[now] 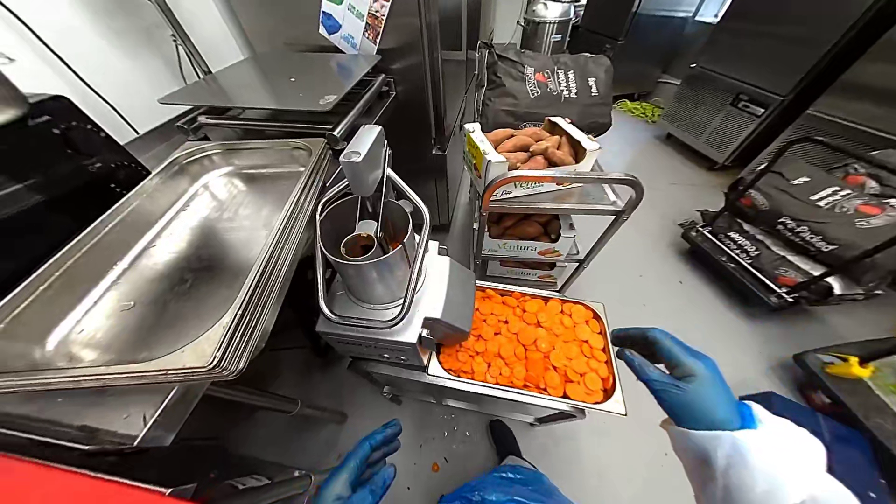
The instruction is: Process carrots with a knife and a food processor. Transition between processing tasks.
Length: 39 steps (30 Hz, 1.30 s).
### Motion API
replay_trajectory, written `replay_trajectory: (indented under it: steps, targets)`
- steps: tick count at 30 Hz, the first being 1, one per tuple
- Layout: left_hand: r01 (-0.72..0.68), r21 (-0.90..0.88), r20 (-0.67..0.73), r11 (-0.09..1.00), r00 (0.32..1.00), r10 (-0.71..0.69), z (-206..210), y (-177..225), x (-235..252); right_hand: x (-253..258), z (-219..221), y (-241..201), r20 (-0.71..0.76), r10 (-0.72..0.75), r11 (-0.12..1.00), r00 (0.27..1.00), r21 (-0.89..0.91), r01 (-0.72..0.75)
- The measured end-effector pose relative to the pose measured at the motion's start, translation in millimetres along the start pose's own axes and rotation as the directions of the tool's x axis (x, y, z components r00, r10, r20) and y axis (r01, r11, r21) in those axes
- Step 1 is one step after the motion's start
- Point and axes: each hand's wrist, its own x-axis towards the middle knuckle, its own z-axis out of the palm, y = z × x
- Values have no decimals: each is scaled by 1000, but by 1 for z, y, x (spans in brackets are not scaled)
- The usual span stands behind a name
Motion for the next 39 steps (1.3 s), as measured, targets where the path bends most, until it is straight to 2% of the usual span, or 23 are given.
replay_trajectory:
  steps: [4,7,10,13,15,17,18,20,21,25,28,30,35,37,39]
  targets:
    - [174,-343,-128,923,965,-229,21,-27,67,36,38,39,208,167,986,964,-13,-168]
    - [218,-565,-244,796,877,-414,36,-48,131,76,57,57,416,232,973,879,-93,-212]
    - [160,-682,-388,713,748,-539,46,-66,190,120,71,77,561,287,957,776,-140,-253]
    - [58,-739,-479,671,656,-583,51,-83,232,163,92,109,642,379,925,666,-262,-274]
    - [-1,-763,-511,646,613,-603,56,-80,252,183,115,145,667,369,927,647,-309,-211]
    - [-55,-769,-551,637,564,-616,59,-76,262,199,141,168,688,348,933,636,-320,-163]
    - [-76,-772,-565,631,537,-627,61,-73,265,211,149,161,710,381,921,592,-347,-176]
    - [-92,-776,-574,623,512,-639,64,-68,267,244,159,118,748,505,862,430,-411,-297]
    - [-99,-778,-577,620,501,-644,65,-65,268,255,167,107,752,523,849,401,-416,-326]
    - [-98,-771,-594,630,467,-655,73,-47,273,268,206,106,799,444,885,405,-320,-339]
    - [-101,-780,-587,618,463,-665,72,-52,273,269,232,104,838,389,913,383,-295,-282]
    - [-106,-786,-583,609,457,-672,72,-53,273,270,241,99,857,377,922,351,-314,-225]
    - [-117,-795,-576,596,458,-678,71,-49,273,271,247,88,866,374,926,331,-331,-180]
    - [-97,-804,-561,586,450,-695,74,-27,275,273,246,88,873,383,922,302,-342,-181]
    - [-107,-817,-559,566,385,-734,82,17,281,275,246,86,876,396,917,276,-361,-170]
